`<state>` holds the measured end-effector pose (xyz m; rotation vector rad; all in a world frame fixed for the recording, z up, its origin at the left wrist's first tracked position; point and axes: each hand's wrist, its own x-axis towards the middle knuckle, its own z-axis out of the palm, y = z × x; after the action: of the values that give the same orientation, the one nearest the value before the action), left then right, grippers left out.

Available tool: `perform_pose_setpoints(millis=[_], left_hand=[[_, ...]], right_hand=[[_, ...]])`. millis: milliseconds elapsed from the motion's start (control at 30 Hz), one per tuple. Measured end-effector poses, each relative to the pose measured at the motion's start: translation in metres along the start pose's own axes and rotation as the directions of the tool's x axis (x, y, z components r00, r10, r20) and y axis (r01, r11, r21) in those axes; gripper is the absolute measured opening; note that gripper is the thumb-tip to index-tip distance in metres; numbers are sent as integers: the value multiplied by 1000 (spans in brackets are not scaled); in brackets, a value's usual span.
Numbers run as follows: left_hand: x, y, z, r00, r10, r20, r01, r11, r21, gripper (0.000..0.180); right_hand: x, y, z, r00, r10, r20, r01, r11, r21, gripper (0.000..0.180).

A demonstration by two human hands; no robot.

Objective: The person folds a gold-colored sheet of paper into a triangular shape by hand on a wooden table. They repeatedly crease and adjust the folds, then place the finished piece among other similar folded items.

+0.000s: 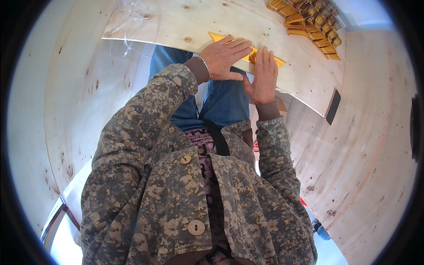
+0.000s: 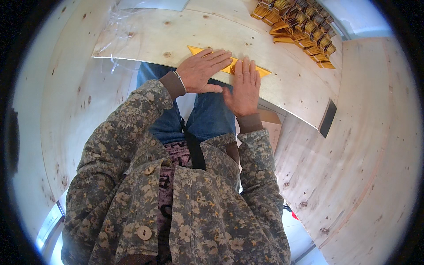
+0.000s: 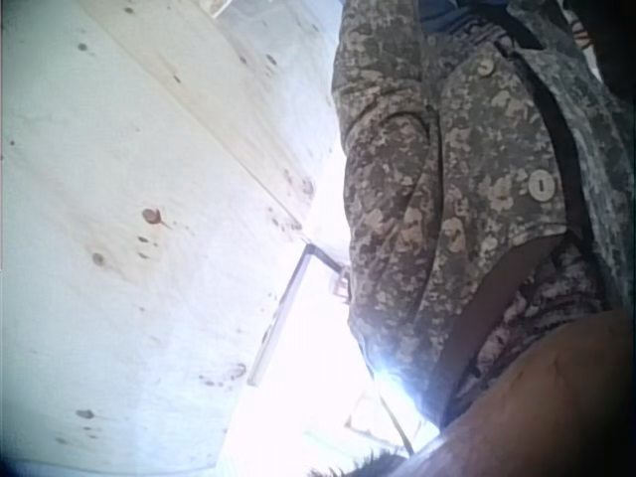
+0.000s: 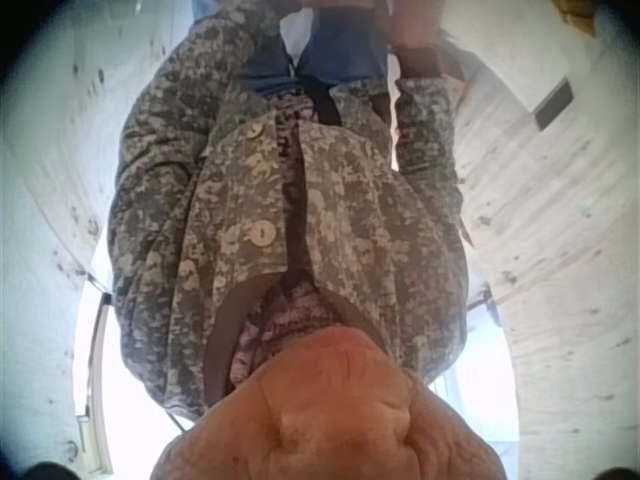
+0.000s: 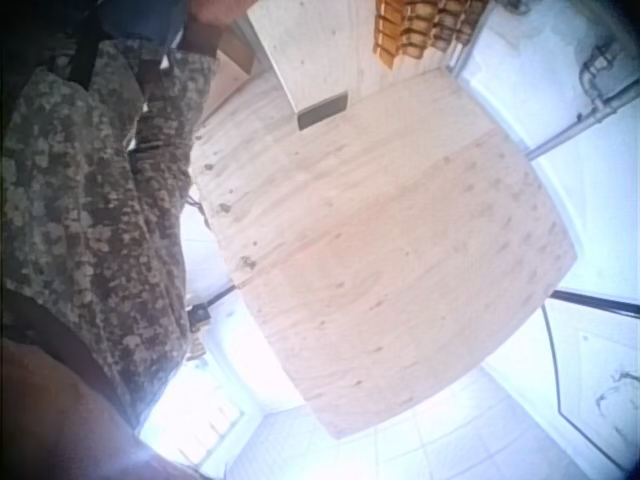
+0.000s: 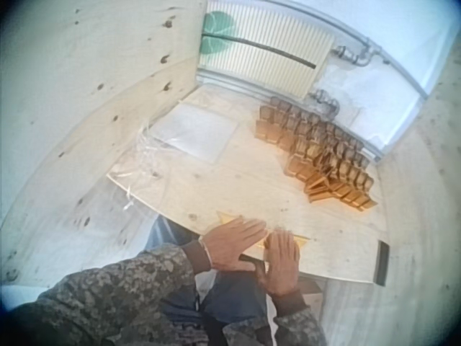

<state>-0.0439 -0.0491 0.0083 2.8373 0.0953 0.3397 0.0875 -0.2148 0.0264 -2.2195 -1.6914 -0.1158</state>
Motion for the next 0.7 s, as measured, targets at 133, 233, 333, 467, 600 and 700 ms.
perform_pose_setpoints(millis=[133,233,333,467,600,700], left_hand=[[1,1,-5,999,-2,40,1,1000,28,92],[1,1,-5,999,-1,52,-1,999,36,92],[1,0,-5,999,2,40,-3,1000,27,92],[0,0,-5,999,-4,38,4,1000,18,92],[1,0,-4,999,-10,46,9,1000,20,92],[1,-1,-2,999,-17,46,17,1000,12,93]], right_hand=[[-22,-1,-9,976,82,-200,-80,997,19,72],[-45,-7,-6,945,167,-280,-166,986,26,58],[-55,-9,1,939,223,-262,-223,974,28,56],[-56,-10,9,927,268,-261,-253,963,91,55],[-56,-13,10,916,315,-247,-282,946,159,61],[-52,-15,9,950,201,-240,-164,972,167,64]])
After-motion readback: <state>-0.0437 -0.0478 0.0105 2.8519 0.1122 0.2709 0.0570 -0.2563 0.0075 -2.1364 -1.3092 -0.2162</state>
